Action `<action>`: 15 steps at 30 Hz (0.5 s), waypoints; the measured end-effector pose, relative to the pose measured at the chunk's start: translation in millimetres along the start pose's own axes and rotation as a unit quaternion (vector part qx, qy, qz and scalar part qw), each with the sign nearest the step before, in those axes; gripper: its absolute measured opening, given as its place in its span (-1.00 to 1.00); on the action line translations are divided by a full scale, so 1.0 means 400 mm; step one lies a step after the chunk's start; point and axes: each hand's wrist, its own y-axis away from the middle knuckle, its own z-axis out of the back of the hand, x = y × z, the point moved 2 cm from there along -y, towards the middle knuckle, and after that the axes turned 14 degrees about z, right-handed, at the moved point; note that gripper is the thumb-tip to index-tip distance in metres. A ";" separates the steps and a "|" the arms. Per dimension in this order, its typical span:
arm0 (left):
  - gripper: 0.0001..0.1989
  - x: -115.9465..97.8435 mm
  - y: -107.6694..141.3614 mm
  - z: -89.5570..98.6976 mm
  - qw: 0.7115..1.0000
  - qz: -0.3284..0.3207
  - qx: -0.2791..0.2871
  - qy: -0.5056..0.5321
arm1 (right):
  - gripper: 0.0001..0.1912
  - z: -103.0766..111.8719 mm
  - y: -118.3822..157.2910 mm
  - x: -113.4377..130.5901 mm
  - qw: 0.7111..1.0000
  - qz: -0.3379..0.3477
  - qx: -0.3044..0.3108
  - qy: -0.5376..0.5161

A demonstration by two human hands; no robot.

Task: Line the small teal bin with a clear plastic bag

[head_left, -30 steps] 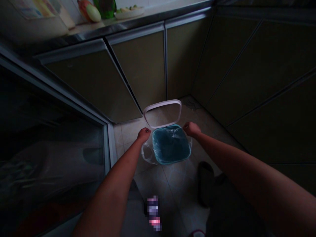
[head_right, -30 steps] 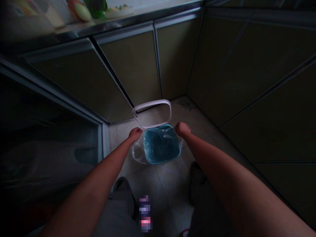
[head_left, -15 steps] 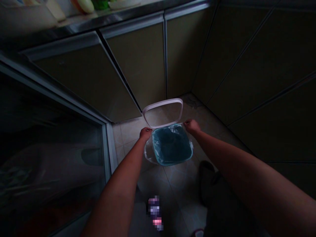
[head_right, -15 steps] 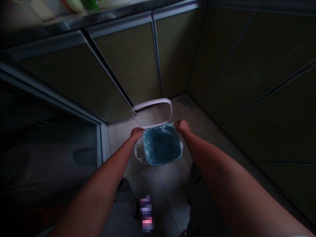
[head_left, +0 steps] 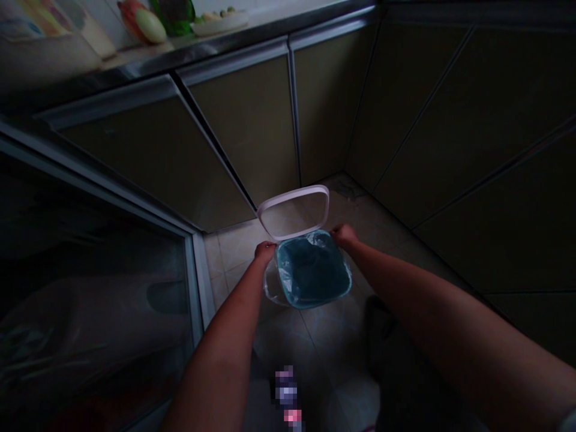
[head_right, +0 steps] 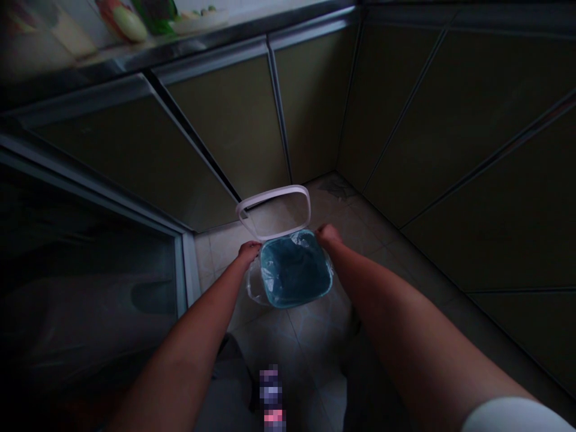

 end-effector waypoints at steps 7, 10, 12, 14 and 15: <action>-0.81 0.009 -0.008 -0.007 0.999 0.017 0.022 -0.027 | -0.66 -0.025 -0.020 -0.013 1.000 -0.001 0.020 -0.011; -0.83 0.014 -0.016 -0.010 0.998 0.021 0.033 -0.041 | -0.66 -0.040 -0.032 -0.027 0.999 -0.017 0.038 -0.016; -0.83 0.017 -0.020 -0.011 0.998 0.025 0.039 -0.048 | -0.65 -0.047 -0.036 -0.034 0.999 -0.022 0.041 -0.015; -0.83 0.019 -0.022 -0.011 0.997 0.028 0.042 -0.051 | -0.67 -0.053 -0.038 -0.040 0.999 -0.022 0.044 -0.011; -0.82 0.019 -0.021 -0.011 0.997 0.029 0.044 -0.051 | -0.69 -0.057 -0.039 -0.042 0.999 -0.021 0.046 -0.008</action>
